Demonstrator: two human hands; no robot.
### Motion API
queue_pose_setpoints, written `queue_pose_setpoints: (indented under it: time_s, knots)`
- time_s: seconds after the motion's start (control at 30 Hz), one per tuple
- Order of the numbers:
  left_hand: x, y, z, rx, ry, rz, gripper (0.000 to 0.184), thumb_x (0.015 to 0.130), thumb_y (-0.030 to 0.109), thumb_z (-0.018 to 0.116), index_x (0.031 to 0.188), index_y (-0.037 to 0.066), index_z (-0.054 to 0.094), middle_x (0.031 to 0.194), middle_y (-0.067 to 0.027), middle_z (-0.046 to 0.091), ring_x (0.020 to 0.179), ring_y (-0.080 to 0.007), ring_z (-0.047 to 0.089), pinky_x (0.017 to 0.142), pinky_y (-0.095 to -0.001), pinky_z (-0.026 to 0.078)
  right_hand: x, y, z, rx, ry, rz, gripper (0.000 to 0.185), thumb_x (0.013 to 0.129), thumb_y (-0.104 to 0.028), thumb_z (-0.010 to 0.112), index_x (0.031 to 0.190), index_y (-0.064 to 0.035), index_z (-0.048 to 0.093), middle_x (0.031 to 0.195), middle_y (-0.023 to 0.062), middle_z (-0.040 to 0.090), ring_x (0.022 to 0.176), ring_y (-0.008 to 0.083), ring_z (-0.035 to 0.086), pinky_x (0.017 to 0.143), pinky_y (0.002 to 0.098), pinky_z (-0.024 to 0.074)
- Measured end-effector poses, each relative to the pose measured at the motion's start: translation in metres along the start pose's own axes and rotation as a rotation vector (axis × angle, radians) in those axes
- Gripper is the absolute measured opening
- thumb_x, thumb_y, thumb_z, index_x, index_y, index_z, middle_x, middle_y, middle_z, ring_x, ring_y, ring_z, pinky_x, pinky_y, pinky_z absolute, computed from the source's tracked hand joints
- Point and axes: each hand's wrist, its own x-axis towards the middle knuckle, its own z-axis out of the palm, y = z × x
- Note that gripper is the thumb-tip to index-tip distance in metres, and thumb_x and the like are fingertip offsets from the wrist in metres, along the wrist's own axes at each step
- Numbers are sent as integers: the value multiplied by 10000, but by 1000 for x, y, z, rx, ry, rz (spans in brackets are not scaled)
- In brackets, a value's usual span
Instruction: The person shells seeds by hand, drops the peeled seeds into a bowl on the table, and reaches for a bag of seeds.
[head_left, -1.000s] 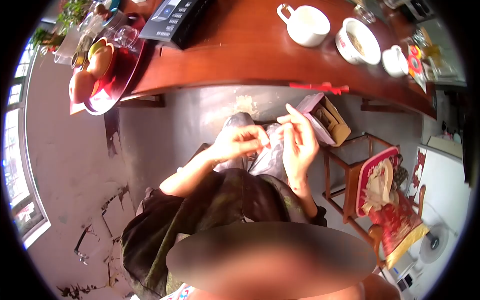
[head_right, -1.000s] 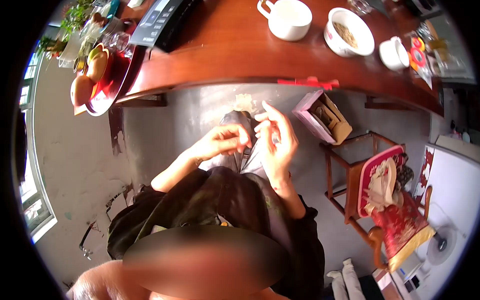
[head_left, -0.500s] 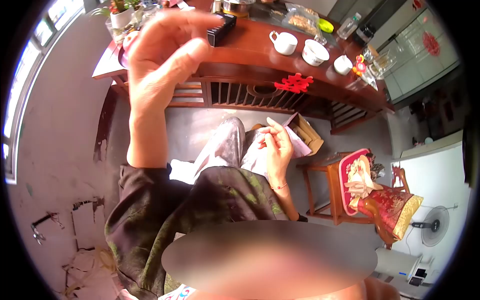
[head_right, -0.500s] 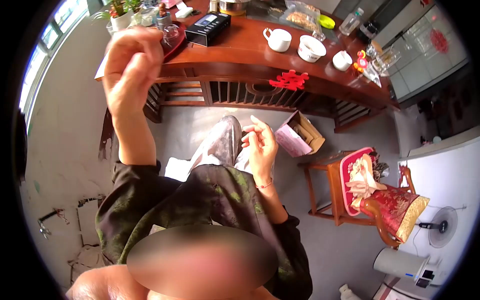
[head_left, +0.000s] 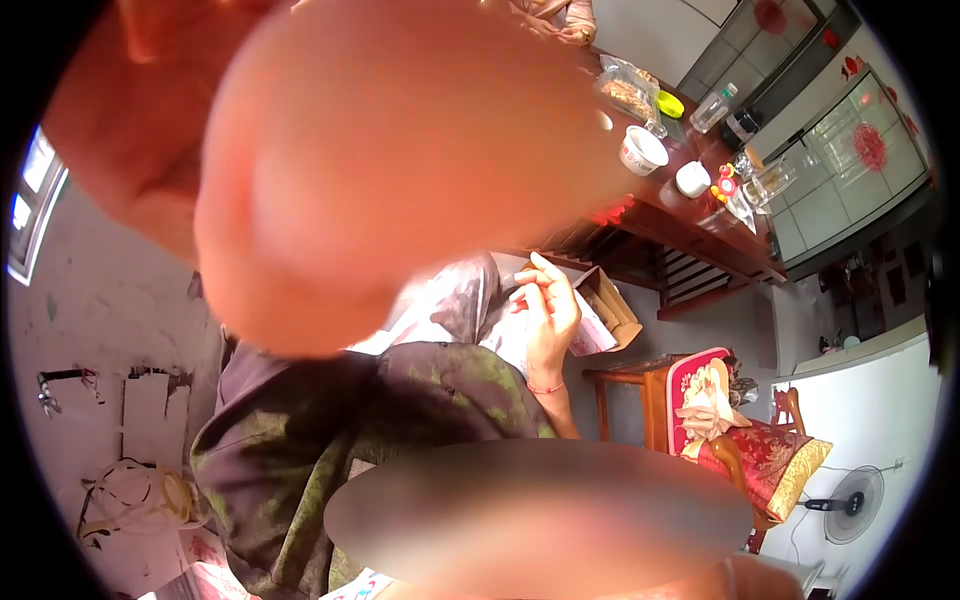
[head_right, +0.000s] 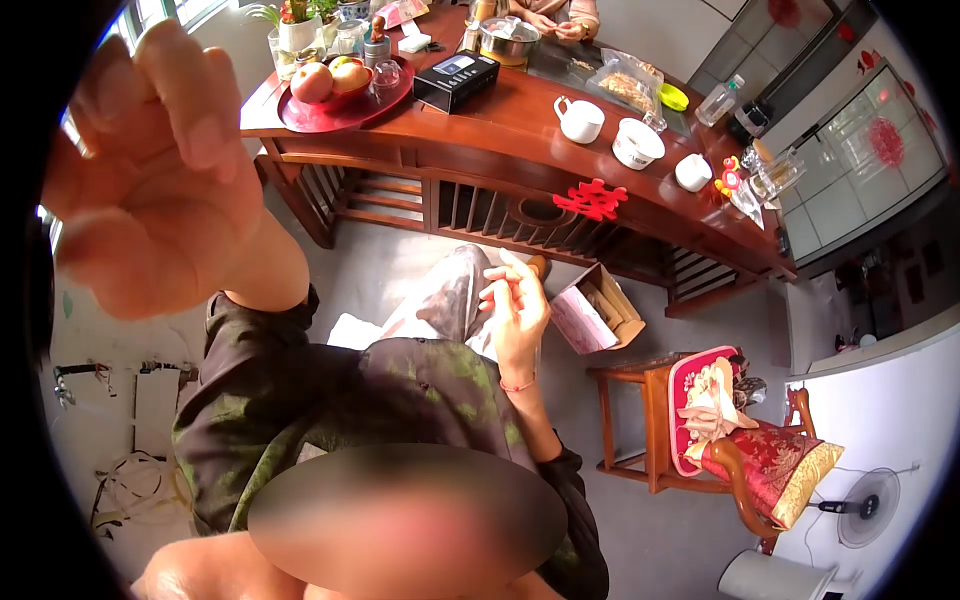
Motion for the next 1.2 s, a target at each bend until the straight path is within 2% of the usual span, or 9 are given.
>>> queue_pose_setpoints:
  time_s: [0.13,0.2,0.23,0.33,0.37,0.43,0.67,1.0,1.2]
  knots:
    - [-11,3,1,-6,49,-12,662,811,604,620,1283,154,509,1169,-37,534,749,-173,425,575,-278,318,1,-1,-5,-7,38,4,311,913,38,473,1208,3,565,922,68,627,659,76,578,569,198,501]
    - [-15,3,0,21,99,-9,699,780,653,623,1259,152,532,1169,-14,542,750,-170,424,574,-279,303,3,-2,-6,-53,56,-6,289,909,26,496,1191,57,550,904,70,622,642,82,576,557,195,488]
    - [-15,2,-2,40,77,4,721,756,688,616,1238,155,559,1156,7,559,744,-163,424,571,-278,295,4,2,-9,-48,62,2,288,912,15,501,1193,48,552,906,63,622,650,76,574,563,193,486]
    - [-17,-1,4,56,241,82,678,708,737,616,1128,205,632,1063,56,608,719,-113,463,583,-271,317,4,4,-12,-10,104,69,291,914,6,506,1199,35,555,910,57,626,657,72,572,567,194,487]
    - [-19,3,6,87,299,103,666,691,753,616,1092,222,657,1032,72,624,711,-96,475,587,-269,324,4,2,-14,-19,100,100,305,912,26,494,1206,-3,568,925,62,631,664,79,578,584,203,493]
    - [-17,5,1,46,354,133,644,695,748,617,1078,232,662,982,77,629,712,-86,490,599,-262,338,4,3,-16,-34,94,107,305,915,26,491,1210,-4,564,929,63,629,670,81,580,592,202,493]
    - [-25,-9,4,82,474,226,519,739,615,612,1027,185,650,928,48,622,694,-111,510,597,-271,372,6,14,-19,-47,81,125,310,915,34,483,1214,4,558,933,66,625,679,83,585,589,200,490]
    - [-30,-20,15,169,498,255,345,802,426,604,954,118,632,850,5,613,667,-147,538,595,-285,420,9,-6,-8,9,-6,158,306,925,28,473,1223,20,541,925,68,611,678,84,571,600,205,486]
    - [-38,-30,23,245,505,251,247,840,313,599,911,77,621,804,-20,608,651,-168,555,593,-293,449,4,-1,-13,-14,31,185,291,932,7,480,1212,19,554,921,61,617,679,81,576,605,207,486]
